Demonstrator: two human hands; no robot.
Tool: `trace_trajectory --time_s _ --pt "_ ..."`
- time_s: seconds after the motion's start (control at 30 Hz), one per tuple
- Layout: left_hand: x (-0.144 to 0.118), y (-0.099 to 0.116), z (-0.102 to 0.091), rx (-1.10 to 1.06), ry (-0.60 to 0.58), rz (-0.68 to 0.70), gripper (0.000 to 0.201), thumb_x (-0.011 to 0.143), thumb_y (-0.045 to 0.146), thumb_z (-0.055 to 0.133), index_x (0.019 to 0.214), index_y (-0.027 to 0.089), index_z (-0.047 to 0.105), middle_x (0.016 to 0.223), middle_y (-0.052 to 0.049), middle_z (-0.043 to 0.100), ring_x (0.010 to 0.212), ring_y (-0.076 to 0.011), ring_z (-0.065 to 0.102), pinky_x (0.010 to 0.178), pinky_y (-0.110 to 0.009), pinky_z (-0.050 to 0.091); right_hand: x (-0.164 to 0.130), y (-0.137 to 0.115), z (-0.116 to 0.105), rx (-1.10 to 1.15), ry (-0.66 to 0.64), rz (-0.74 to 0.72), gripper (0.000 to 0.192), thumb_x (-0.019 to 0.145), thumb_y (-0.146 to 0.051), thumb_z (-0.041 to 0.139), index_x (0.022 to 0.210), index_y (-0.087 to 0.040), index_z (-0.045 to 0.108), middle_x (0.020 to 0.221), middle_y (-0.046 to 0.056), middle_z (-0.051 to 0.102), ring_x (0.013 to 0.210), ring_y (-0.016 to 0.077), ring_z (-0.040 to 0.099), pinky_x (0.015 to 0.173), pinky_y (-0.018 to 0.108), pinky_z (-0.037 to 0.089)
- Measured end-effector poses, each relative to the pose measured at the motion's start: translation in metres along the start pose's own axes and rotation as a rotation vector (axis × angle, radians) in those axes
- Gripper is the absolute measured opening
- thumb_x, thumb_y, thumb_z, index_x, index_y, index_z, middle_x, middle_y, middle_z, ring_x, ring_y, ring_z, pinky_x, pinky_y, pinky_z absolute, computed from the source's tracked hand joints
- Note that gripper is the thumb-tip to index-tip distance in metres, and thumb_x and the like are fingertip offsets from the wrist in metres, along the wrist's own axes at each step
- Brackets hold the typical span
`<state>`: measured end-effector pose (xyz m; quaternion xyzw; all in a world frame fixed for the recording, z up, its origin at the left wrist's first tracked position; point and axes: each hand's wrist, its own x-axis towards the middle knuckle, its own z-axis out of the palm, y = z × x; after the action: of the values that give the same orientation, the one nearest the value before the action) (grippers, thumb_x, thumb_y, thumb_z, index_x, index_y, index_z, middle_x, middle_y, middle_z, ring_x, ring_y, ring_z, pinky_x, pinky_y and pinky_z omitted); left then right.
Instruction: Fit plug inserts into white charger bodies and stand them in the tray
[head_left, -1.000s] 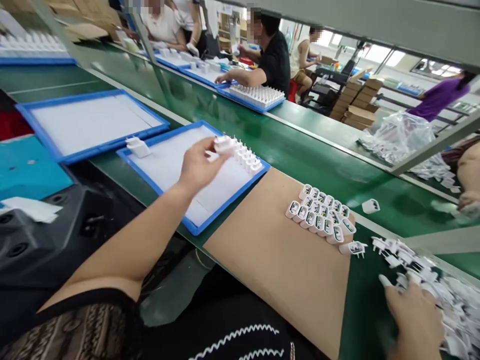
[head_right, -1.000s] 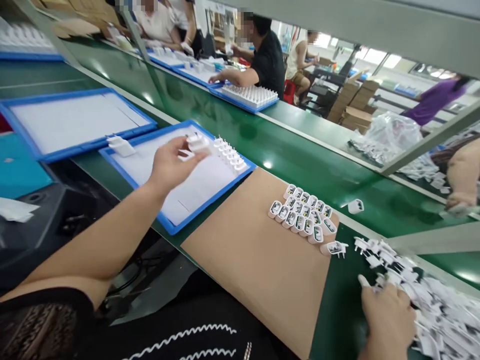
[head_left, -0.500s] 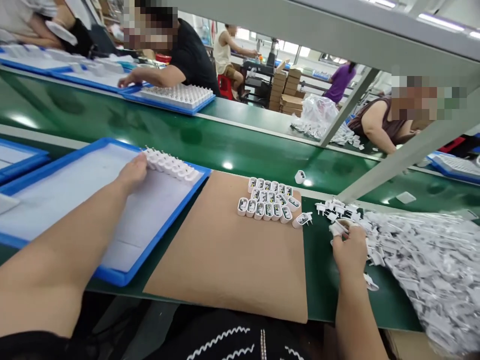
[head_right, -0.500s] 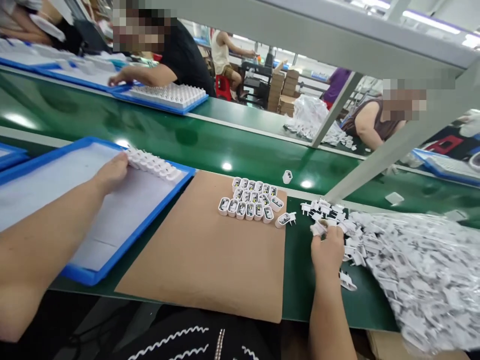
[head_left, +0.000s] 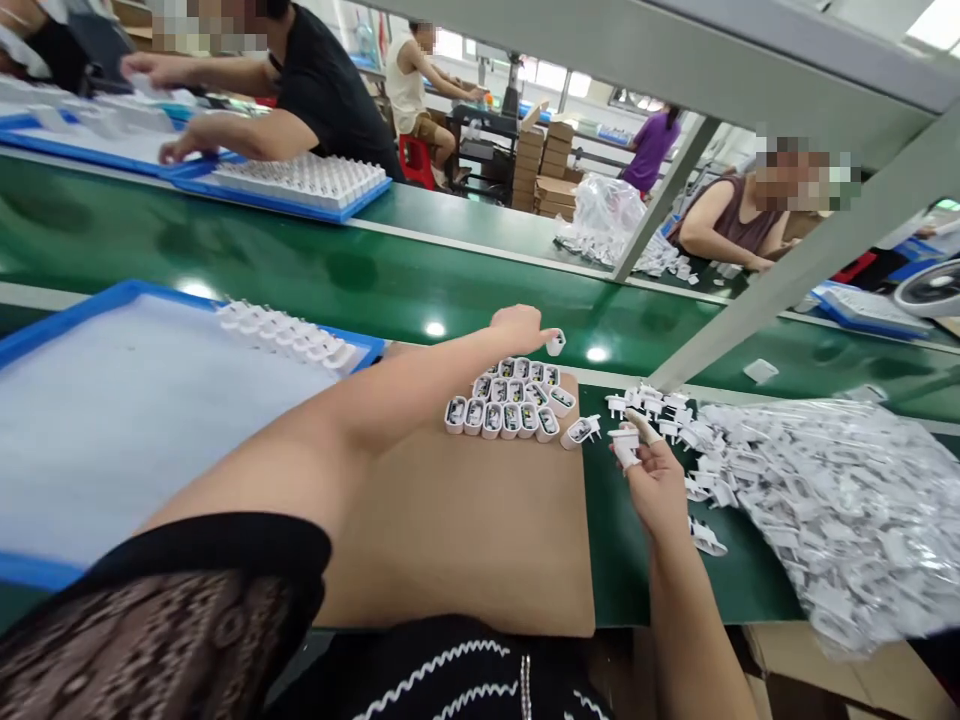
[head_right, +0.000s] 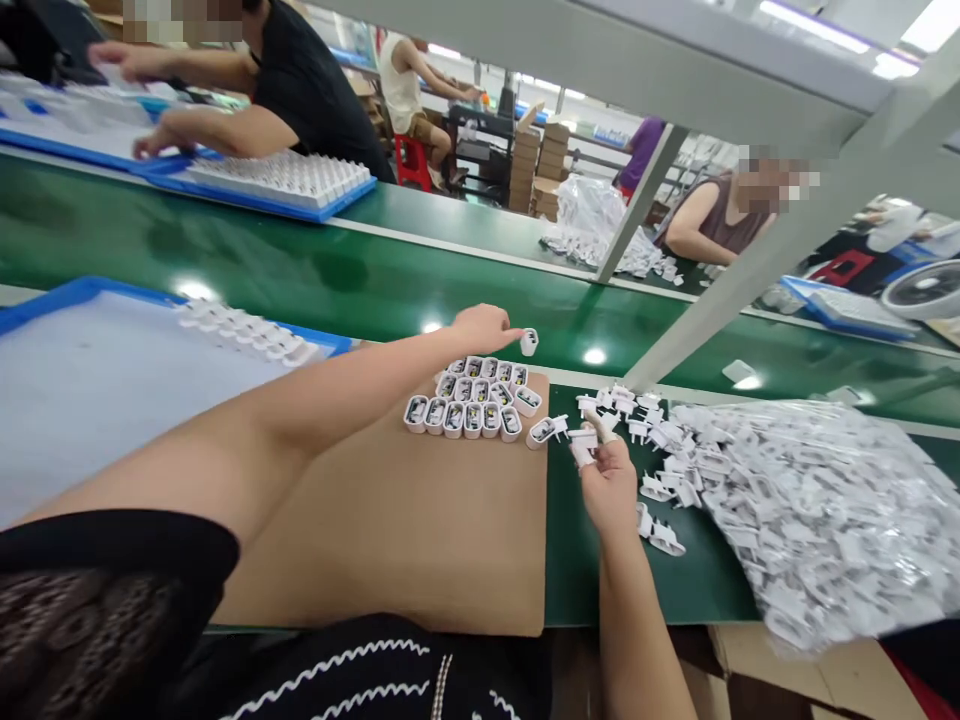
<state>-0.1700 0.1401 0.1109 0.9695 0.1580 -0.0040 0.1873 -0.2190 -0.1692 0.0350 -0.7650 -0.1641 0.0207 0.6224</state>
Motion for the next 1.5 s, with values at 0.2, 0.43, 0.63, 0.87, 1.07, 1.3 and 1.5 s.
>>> trace_trajectory --time_s 0.2,0.43,0.63,0.87,1.07,1.3,1.5 --pt "0.038 0.044 0.033 0.041 -0.025 -0.065 0.042 0.089 0.035 0.07 0.116 0.003 0.069 0.123 -0.027 0.069 0.119 -0.0374 0.064 0.109 -0.049 0.036 -0.033 -0.049 0.003 0.299 -0.03 0.124 0.059 0.07 -0.039 0.09 0.122 -0.023 0.067 0.099 0.004 0.075 0.086 0.02 0.072 0.073 0.031 0.057" --pt "-0.038 0.028 -0.003 0.022 0.124 0.153 0.035 0.096 0.033 0.058 0.127 0.021 0.069 0.129 -0.01 0.07 0.124 -0.0318 0.057 0.107 -0.043 0.039 -0.051 -0.052 0.005 0.47 -0.125 0.165 0.036 0.084 -0.042 0.081 0.113 -0.029 0.065 0.087 -0.001 0.071 0.065 0.0138 0.064 0.062 0.029 0.053" --pt "-0.198 0.003 0.016 -0.118 0.066 0.433 0.026 0.097 0.023 0.06 0.121 0.02 0.07 0.117 -0.008 0.072 0.11 -0.0279 0.062 0.095 -0.042 0.048 -0.05 -0.044 0.02 0.557 -0.295 0.257 0.044 0.07 -0.04 0.094 0.106 -0.027 0.073 0.085 0.002 0.071 0.068 0.015 0.064 0.065 0.03 0.056" --pt "-0.26 -0.024 0.094 -0.338 0.097 0.264 0.027 0.099 0.019 0.06 0.125 0.02 0.067 0.119 -0.009 0.072 0.113 -0.0279 0.063 0.097 -0.046 0.05 -0.056 -0.038 0.042 0.413 -0.294 0.289 0.031 0.078 -0.049 0.087 0.094 -0.025 0.077 0.086 0.002 0.064 0.058 0.0082 0.042 0.049 0.023 0.038" --pt "-0.256 -0.039 0.116 -0.669 0.116 0.174 0.037 0.092 0.031 0.076 0.126 0.021 0.067 0.123 -0.008 0.072 0.113 -0.0265 0.064 0.102 -0.045 0.05 -0.065 -0.04 0.052 0.085 -0.257 0.099 0.031 0.088 -0.039 0.079 0.116 -0.026 0.073 0.093 0.003 0.067 0.07 0.0136 0.061 0.058 0.027 0.051" --pt "-0.256 -0.04 0.116 -0.754 0.131 0.179 0.022 0.091 0.024 0.075 0.113 0.021 0.072 0.114 -0.005 0.074 0.105 -0.0247 0.063 0.098 -0.044 0.049 -0.067 -0.054 0.055 -0.038 -0.407 0.068 0.019 0.089 -0.035 0.078 0.106 -0.026 0.077 0.088 0.002 0.069 0.069 0.0152 0.067 0.06 0.029 0.058" --pt "-0.256 -0.041 0.115 -0.748 0.118 0.169 0.019 0.092 0.026 0.073 0.111 0.022 0.072 0.113 -0.006 0.074 0.104 -0.0245 0.064 0.097 -0.042 0.048 -0.061 -0.055 0.056 -0.039 -0.502 0.081 0.027 0.088 -0.033 0.079 0.115 -0.03 0.076 0.103 0.003 0.07 0.079 0.0165 0.067 0.075 0.034 0.061"
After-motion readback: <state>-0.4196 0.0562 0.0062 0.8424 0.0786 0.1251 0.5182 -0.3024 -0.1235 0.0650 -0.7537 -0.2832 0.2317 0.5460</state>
